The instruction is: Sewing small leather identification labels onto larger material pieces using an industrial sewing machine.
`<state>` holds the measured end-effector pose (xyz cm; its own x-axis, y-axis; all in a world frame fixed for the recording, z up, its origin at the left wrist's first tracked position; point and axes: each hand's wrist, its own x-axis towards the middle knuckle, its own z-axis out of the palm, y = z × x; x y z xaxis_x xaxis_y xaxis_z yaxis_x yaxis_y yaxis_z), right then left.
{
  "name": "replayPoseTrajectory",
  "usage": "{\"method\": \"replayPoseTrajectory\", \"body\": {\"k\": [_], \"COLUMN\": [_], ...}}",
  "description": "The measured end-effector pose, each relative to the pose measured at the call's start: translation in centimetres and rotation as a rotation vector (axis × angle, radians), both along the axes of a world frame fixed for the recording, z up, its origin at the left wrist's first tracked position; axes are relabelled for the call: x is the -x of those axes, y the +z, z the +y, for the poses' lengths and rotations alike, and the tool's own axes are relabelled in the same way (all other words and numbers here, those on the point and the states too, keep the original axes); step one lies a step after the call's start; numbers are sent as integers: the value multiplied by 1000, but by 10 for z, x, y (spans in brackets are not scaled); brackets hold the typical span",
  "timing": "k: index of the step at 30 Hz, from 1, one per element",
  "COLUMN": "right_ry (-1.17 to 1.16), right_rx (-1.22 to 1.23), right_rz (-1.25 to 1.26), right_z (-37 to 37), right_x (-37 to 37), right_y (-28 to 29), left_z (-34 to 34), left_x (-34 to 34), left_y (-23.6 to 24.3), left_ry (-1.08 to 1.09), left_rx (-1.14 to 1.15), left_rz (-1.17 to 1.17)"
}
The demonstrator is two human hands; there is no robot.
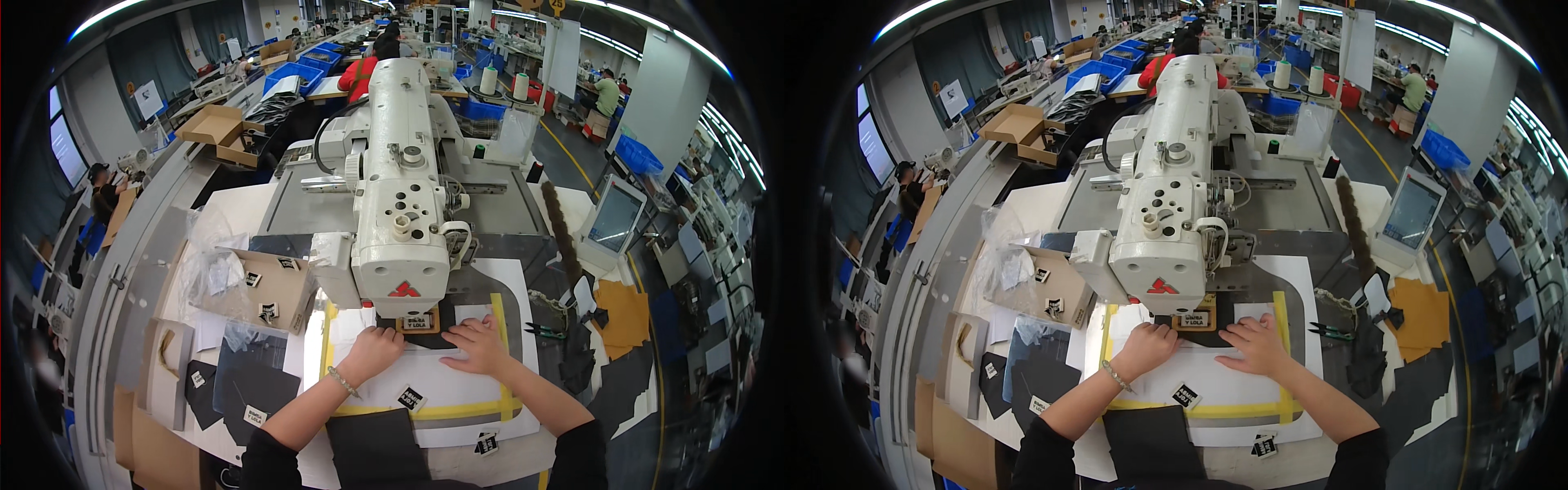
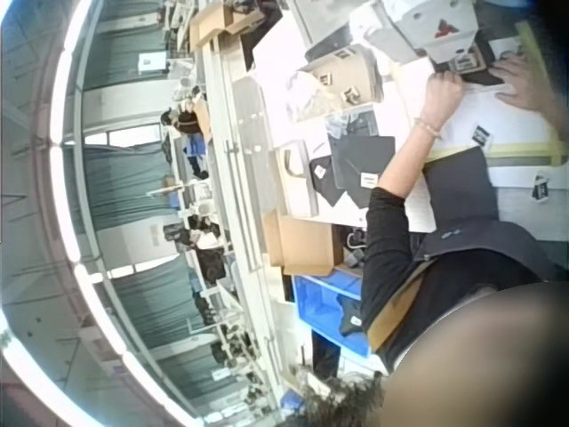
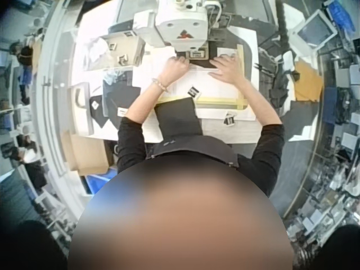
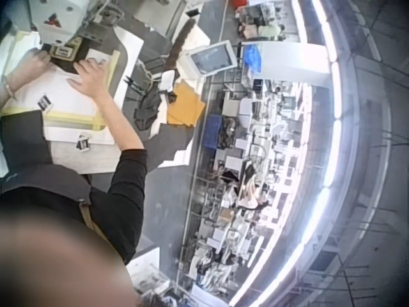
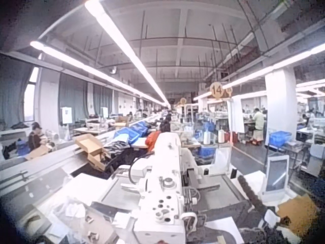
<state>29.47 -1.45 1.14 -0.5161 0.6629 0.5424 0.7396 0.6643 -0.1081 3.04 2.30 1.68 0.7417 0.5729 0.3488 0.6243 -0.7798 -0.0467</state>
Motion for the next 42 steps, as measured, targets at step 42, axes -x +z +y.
{"method": "replayPoseTrajectory", "body": {"k": [42], "right_ry": [-666], "right_rx": [-34], "right_rz": [-234], "right_z": [-46], "right_x": [-121], "right_y": [5], "left_z": [-187], "left_x": [65], "left_y": [38], "left_ry": [-245], "left_rx": [72], "left_rz": [-184]}}
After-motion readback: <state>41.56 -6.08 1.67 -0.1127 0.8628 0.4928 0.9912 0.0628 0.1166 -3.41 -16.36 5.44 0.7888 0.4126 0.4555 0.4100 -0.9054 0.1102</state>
